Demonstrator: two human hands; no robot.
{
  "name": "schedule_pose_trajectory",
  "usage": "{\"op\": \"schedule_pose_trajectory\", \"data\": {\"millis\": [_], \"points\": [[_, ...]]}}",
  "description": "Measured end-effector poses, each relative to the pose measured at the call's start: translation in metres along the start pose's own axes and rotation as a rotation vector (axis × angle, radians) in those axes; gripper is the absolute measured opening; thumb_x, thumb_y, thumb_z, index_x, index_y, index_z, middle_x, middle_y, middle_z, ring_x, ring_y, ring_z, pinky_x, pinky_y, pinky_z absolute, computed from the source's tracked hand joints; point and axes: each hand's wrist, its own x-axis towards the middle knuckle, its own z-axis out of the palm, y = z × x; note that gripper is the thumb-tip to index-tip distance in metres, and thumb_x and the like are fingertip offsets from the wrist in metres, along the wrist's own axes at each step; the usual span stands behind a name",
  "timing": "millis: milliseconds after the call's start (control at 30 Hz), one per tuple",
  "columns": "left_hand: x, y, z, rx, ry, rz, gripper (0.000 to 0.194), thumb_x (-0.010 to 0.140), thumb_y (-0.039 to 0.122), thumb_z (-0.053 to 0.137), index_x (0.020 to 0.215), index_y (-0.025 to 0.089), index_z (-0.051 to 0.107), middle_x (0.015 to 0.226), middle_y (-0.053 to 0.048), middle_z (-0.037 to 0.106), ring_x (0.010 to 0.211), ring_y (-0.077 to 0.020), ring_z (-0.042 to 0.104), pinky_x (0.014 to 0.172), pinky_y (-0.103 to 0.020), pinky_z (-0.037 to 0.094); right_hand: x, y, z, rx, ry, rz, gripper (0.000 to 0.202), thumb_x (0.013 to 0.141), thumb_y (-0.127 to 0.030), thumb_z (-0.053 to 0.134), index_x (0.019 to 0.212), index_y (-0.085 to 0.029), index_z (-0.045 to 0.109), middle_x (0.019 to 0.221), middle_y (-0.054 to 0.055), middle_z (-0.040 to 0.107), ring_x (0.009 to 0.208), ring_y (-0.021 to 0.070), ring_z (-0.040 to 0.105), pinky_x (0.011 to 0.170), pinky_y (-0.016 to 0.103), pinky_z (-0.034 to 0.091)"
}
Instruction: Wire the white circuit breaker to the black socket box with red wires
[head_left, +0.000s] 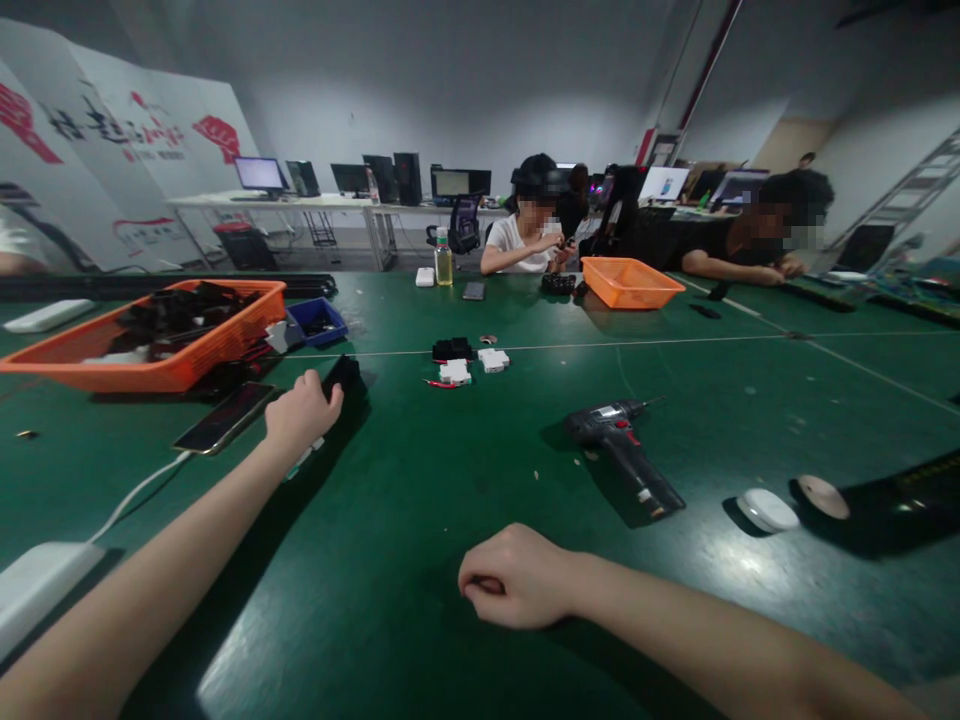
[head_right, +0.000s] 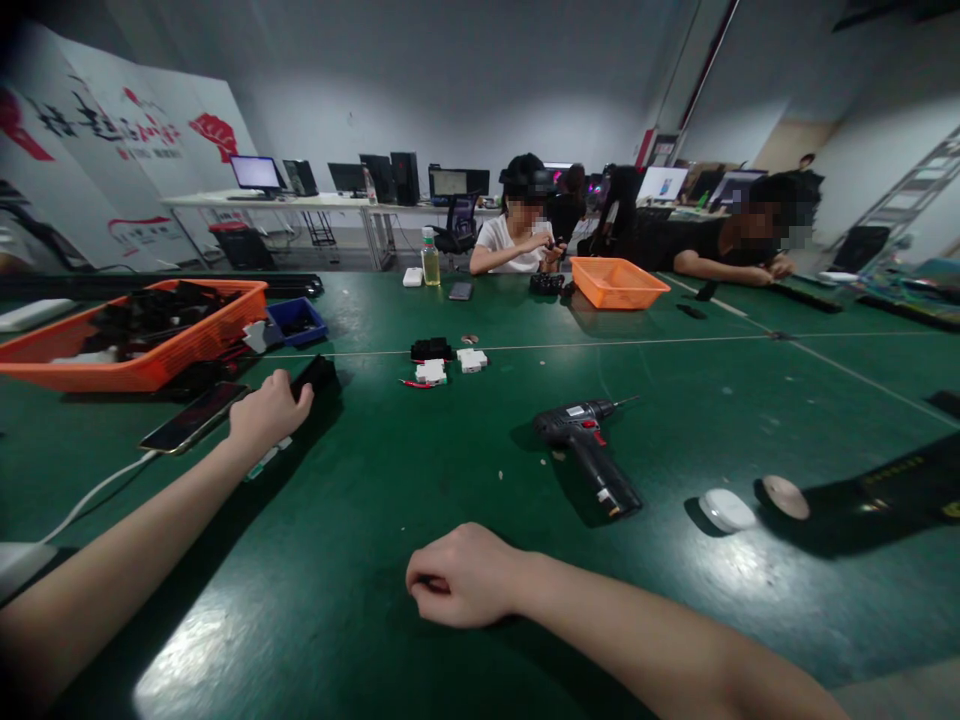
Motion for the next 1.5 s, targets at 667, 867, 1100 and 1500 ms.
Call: {"op": "schedule_pose_trajectory", "data": {"millis": [667, 867, 1100, 1500], "points": [[0.013, 0.003, 0.026, -0.006, 0.046, 0.259, 0.058, 0.088, 0.027, 0.046, 0.144, 0.016, 0.038, 0.147, -0.022, 0.035, 0.112, -0.0377, 0.057, 0.076, -0.046, 0.055, 0.065, 0.033, -0.045, -0.353, 0.203, 0.181, 0.015, 0.092, -0.024, 0.053, 0.098, -0.019, 0.066, 0.093, 0.003, 0.068, 0.074, 0.0133, 0.061, 0.061, 0.025, 0.043], [0.013, -0.001, 0.029, 0.005, 0.055, 0.294, 0.057, 0.089, 0.016, 0.040, 0.146, 0.014, 0.036, 0.148, -0.021, 0.034, 0.112, -0.0356, 0.059, 0.083, -0.045, 0.055, 0.157, 0.093, -0.079, -0.576, 0.279, 0.467, 0.029, 0.098, -0.027, 0.042, 0.119, -0.016, 0.059, 0.116, 0.012, 0.064, 0.090, 0.0229, 0.066, 0.071, 0.033, 0.051], [0.019, -0.003, 0.038, 0.023, 0.045, 0.307, 0.065, 0.087, 0.012, 0.041, 0.151, 0.012, 0.029, 0.153, -0.022, 0.029, 0.117, -0.0342, 0.056, 0.089, -0.043, 0.055, 0.203, 0.131, -0.073, -0.664, 0.232, 0.553, 0.028, 0.099, -0.023, 0.041, 0.112, -0.011, 0.063, 0.113, 0.018, 0.064, 0.095, 0.0284, 0.066, 0.075, 0.039, 0.054], [0.021, -0.003, 0.041, 0.064, 0.117, 0.342, 0.058, 0.091, 0.017, 0.036, 0.149, 0.012, 0.036, 0.153, -0.019, 0.036, 0.115, -0.0335, 0.056, 0.088, -0.044, 0.053, 0.189, 0.123, -0.077, -0.714, 0.230, 0.596, 0.027, 0.099, -0.017, 0.041, 0.108, -0.007, 0.064, 0.112, 0.020, 0.063, 0.092, 0.0275, 0.066, 0.073, 0.038, 0.055]]}}
